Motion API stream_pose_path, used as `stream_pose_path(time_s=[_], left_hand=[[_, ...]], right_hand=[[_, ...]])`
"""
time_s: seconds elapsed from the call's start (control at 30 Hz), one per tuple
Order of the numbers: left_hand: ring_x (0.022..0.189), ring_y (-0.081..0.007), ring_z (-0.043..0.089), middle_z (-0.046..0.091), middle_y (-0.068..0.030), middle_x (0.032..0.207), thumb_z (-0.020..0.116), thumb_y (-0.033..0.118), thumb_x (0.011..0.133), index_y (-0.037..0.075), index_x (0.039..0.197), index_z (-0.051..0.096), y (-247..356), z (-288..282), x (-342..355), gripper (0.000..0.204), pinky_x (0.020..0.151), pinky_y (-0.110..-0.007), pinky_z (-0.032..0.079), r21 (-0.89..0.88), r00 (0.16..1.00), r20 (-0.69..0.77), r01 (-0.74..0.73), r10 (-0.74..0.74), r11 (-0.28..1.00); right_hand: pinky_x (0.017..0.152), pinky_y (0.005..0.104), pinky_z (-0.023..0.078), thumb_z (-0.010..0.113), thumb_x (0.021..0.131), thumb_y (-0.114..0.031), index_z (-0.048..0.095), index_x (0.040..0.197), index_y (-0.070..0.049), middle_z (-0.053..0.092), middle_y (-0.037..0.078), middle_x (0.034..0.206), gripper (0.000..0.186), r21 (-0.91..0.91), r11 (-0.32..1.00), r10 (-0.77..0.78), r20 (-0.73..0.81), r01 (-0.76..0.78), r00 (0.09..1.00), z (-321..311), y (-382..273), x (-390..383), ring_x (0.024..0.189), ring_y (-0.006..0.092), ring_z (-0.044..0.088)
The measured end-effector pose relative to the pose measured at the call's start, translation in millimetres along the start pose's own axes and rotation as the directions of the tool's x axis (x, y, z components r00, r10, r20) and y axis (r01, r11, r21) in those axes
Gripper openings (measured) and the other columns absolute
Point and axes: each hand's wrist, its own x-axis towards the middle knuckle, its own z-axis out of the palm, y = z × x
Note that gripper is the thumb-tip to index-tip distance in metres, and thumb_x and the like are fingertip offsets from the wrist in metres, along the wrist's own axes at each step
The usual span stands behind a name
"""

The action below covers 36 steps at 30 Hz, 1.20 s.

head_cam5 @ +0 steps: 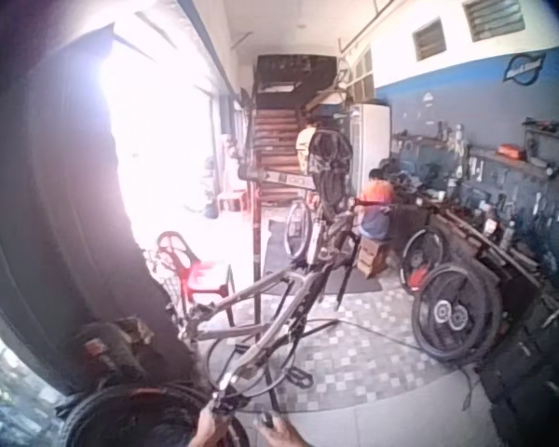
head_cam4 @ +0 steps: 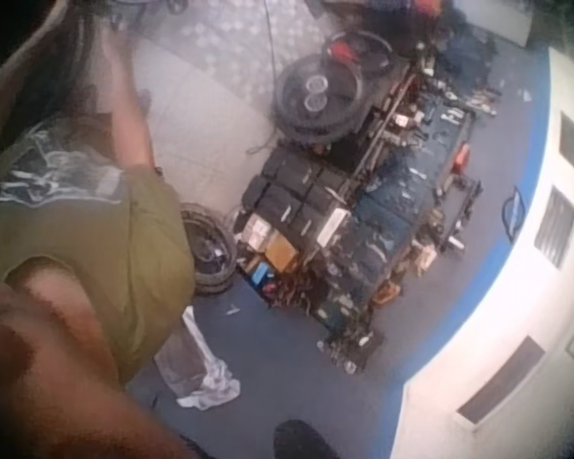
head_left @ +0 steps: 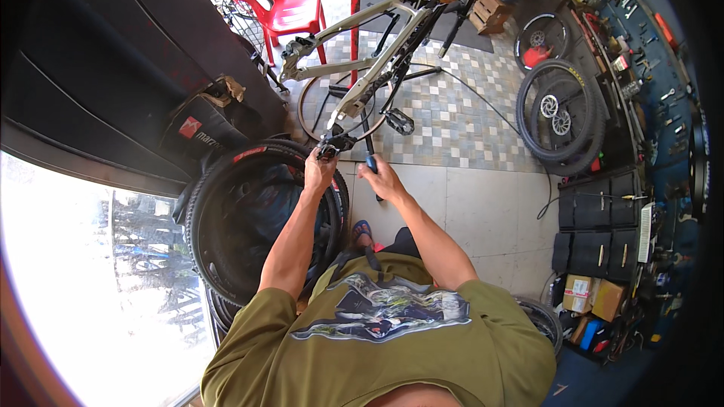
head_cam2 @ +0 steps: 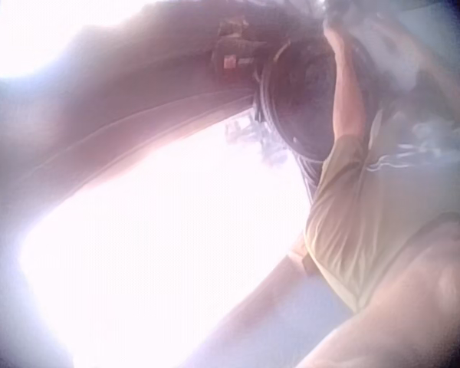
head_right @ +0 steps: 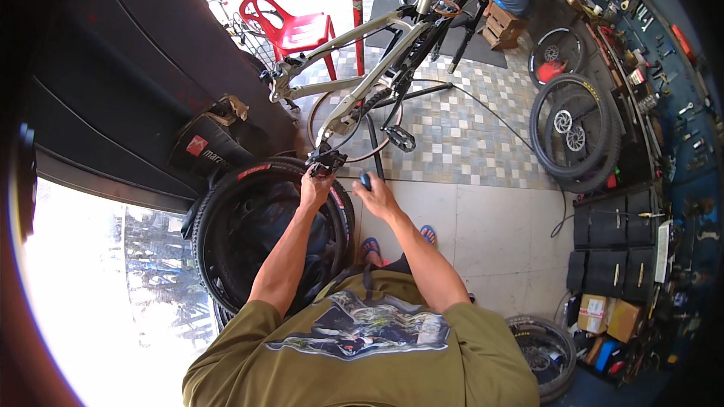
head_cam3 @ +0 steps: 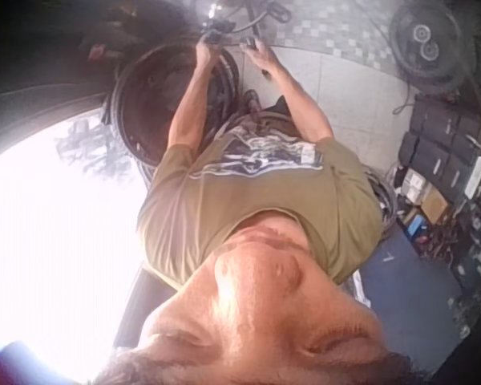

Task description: The person adjusts the rear derailleur and cable tension on a bicycle mounted on a repair stand using a small tool. They then walk to a workbench, open a small packet, and handle a bottle before returning to the bike.

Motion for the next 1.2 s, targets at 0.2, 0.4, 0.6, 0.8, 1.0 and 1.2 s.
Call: stream_pose_path(time_s=[0.2, 0.4, 0.6, 0.8, 1.0, 1.2], left_hand=[[0.087, -0.0276, 0.075, 0.076, -0.0182, 0.096, 0.076, 0.008, 0.089, -0.002, 0.109, 0.071, 16, -3, -5, 0.022, 0.082, -0.038, 0.057, -0.04, 0.999, 0.03, -0.042, 0.043, 0.998], [0.092, -0.0343, 0.074, 0.073, -0.0218, 0.1, 0.076, 0.007, 0.086, -0.006, 0.109, 0.071, -2, -7, -6, 0.027, 0.084, -0.04, 0.056, -0.025, 0.999, 0.009, -0.038, 0.038, 0.999], [0.094, -0.0403, 0.073, 0.072, -0.0245, 0.102, 0.077, 0.008, 0.085, -0.008, 0.11, 0.07, 6, -4, -6, 0.031, 0.085, -0.041, 0.056, 0.013, 0.999, 0.03, -0.026, 0.026, 1.0], [0.093, -0.0438, 0.071, 0.07, -0.0247, 0.099, 0.075, 0.008, 0.085, -0.005, 0.107, 0.07, -17, -9, -6, 0.027, 0.084, -0.045, 0.056, -0.039, 1.0, -0.005, -0.018, 0.018, 0.999], [0.093, -0.0445, 0.07, 0.07, -0.0245, 0.099, 0.074, 0.007, 0.084, -0.005, 0.108, 0.07, 3, -7, -5, 0.027, 0.083, -0.045, 0.055, 0.035, 0.998, 0.032, -0.051, 0.049, 0.998], [0.096, -0.0433, 0.07, 0.07, -0.0245, 0.104, 0.075, 0.006, 0.084, -0.005, 0.111, 0.07, -23, -2, -4, 0.03, 0.085, -0.044, 0.056, -0.06, 0.998, -0.018, -0.061, 0.06, 0.996]], right_hand=[[0.086, 0.0586, 0.055, 0.069, 0.096, -0.032, 0.058, 0.113, 0.004, 0.072, 0.033, 0.101, 0.041, -0.493, 0.857, -0.096, 0.138, 0.153, 0.986, 20, 9, 42, 0.1, 0.0522, 0.069], [0.085, 0.0586, 0.053, 0.067, 0.094, -0.026, 0.067, 0.097, 0.0, 0.071, 0.029, 0.093, 0.026, -0.545, 0.812, -0.153, 0.146, 0.208, 0.977, 39, 14, 59, 0.096, 0.0496, 0.068], [0.086, 0.0585, 0.054, 0.067, 0.092, -0.024, 0.069, 0.09, 0.001, 0.071, 0.028, 0.093, 0.025, -0.566, 0.793, -0.182, 0.13, 0.223, 0.975, 38, 7, 56, 0.095, 0.0493, 0.068], [0.085, 0.0592, 0.054, 0.066, 0.092, -0.024, 0.069, 0.089, 0.001, 0.071, 0.029, 0.092, 0.026, -0.561, 0.797, -0.154, 0.17, 0.224, 0.973, 43, -20, 50, 0.095, 0.0495, 0.068], [0.082, 0.0594, 0.054, 0.065, 0.093, -0.024, 0.069, 0.085, 0.002, 0.07, 0.03, 0.087, 0.028, -0.559, 0.796, -0.179, 0.146, 0.231, 0.973, 43, 6, 56, 0.091, 0.0498, 0.069], [0.082, 0.0587, 0.055, 0.066, 0.093, -0.025, 0.07, 0.087, 0.002, 0.071, 0.029, 0.088, 0.028, -0.572, 0.784, -0.159, 0.189, 0.24, 0.969, 43, -5, 56, 0.092, 0.0496, 0.069]])
